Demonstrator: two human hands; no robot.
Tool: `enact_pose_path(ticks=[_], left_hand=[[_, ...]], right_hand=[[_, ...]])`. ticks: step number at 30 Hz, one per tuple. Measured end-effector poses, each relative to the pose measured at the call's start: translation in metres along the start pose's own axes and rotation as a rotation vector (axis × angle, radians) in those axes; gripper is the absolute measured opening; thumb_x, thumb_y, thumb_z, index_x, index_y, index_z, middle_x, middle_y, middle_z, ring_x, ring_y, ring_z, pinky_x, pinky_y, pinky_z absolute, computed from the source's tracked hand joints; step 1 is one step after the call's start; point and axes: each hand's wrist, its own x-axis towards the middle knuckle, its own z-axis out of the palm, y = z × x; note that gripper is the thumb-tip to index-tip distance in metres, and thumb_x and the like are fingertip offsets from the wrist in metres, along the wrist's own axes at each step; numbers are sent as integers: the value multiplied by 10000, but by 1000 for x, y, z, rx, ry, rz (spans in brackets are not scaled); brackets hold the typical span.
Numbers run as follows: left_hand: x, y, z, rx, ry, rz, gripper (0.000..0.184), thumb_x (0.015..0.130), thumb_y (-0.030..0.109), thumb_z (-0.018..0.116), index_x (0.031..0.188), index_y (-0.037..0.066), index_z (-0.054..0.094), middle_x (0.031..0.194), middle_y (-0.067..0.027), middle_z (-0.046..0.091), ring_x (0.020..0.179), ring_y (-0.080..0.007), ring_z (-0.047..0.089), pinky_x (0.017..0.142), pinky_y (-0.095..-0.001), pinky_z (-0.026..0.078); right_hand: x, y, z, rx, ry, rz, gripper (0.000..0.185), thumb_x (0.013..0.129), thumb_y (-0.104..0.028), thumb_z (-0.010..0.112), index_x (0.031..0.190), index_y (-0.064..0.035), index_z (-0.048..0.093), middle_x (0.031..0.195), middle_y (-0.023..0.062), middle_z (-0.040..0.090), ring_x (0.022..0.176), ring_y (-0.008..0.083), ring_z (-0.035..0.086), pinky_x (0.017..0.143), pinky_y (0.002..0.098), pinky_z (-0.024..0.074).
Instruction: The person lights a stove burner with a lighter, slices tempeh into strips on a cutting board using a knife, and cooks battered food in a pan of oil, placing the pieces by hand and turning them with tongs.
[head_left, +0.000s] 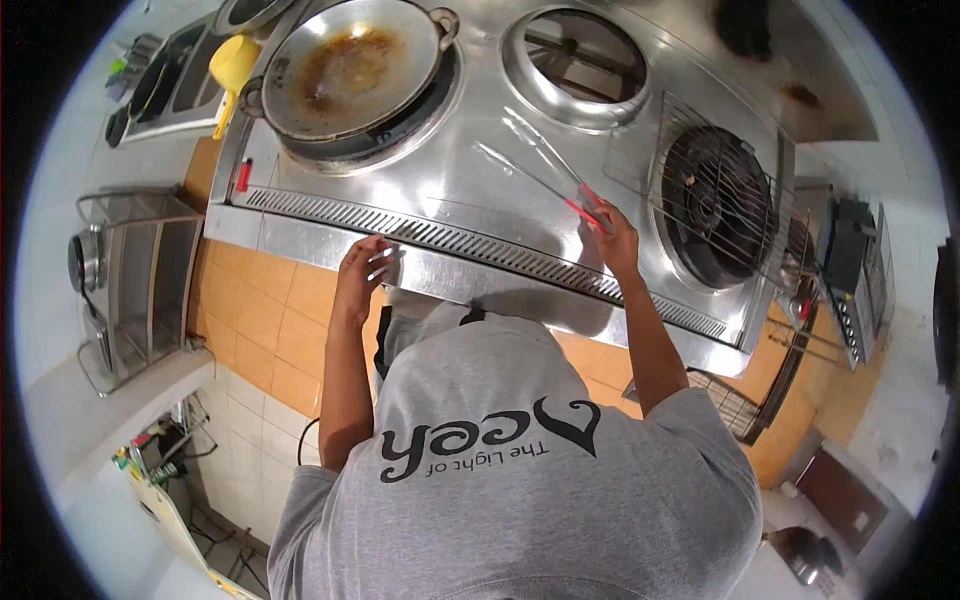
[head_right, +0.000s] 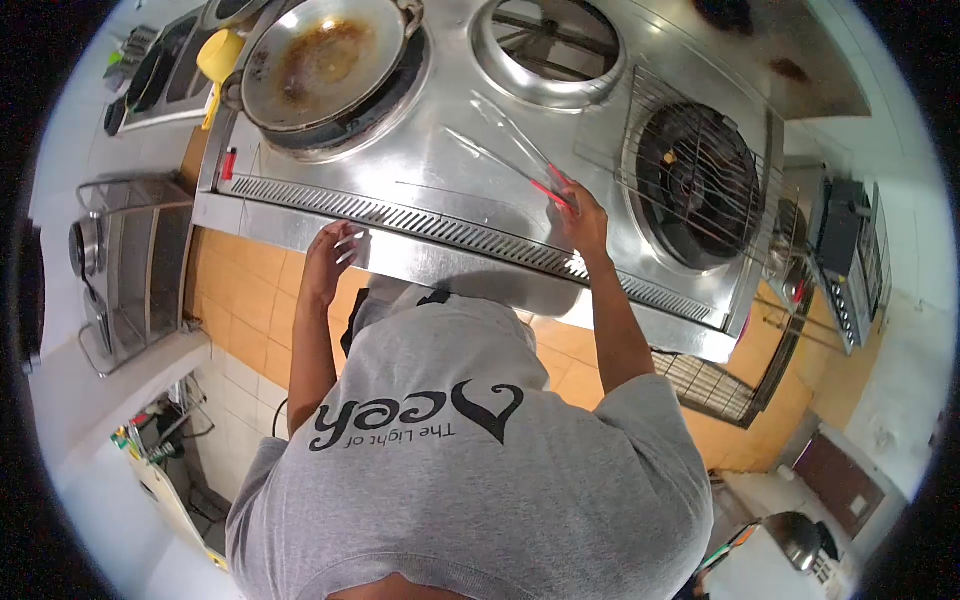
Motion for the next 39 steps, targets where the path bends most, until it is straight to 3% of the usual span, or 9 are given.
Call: enact_pose_path(ticks=[4,7,12,17,23,26,32,36,39], left_hand=[[-1,-11,11,-22,-67,-3,279,936,383,578,1102,160,606,1029,29,656,873,-99,584,759,-287,449],[-3,-11,27,-29,-78,-2,216,955,297,540,1101,151,605,1062,23,645,922,-122,588,842,-314,465],[-16,-11,31,-66,-81,16,207,975,316,533,1096,167,610,1053,45,636,905,-91,573,820,-291,440],[-41,-30,-1,-90,0,-20,206,989,295,509,1110,160,608,1059,40,622,894,-93,569,847,-299,442],[-72,-49,-38,-147,59,-73,232,990,269,489,1153,133,583,1103,1,636,902,-111,580,850,-298,471],[-78,-47,-54,-138,-9,-59,230,978,311,528,1122,146,597,1054,33,655,908,-86,575,810,-278,459],[-89,-40,-99,-6,-200,-3,231,942,308,564,1107,147,581,1087,1,647,926,-122,581,822,-288,452],[-109,-54,-145,38,-280,-16,228,927,275,566,1115,147,585,1079,-3,651,923,-127,585,812,-287,453],[-117,-75,-171,64,-300,-66,209,927,233,546,1105,134,593,1069,-15,654,923,-132,588,806,-288,462]], right_hand=[[2,10,1,-88,-38,-161,505,754,-49,726,1233,-72,568,1179,141,631,1098,353,580,982,438,433],[1,1,0,-163,-52,-192,575,717,-49,742,1263,-78,560,1192,139,624,1119,355,551,1023,460,387],[-1,1,1,-164,-97,-220,634,686,-27,707,1295,-63,535,1185,168,603,1118,376,542,1015,464,389],[-3,13,7,-306,-70,-285,650,744,-206,707,1331,-30,491,1276,239,533,1205,412,481,1047,511,333],[3,-58,18,-318,83,-297,511,798,-252,728,1247,-63,573,1331,219,502,1281,404,409,1070,491,284],[-10,-116,31,-143,88,-290,323,793,-171,734,1086,-61,652,1260,177,563,1209,374,483,1043,466,325],[-88,-268,57,303,-6,-271,83,813,-35,693,882,-3,662,900,130,668,801,237,656,728,305,508],[-188,-271,128,491,-108,78,144,891,-126,655,833,5,633,690,56,601,640,121,554,623,269,459],[-277,-243,174,584,-179,392,189,927,-184,625,832,-21,622,719,3,614,636,78,512,614,240,441]])
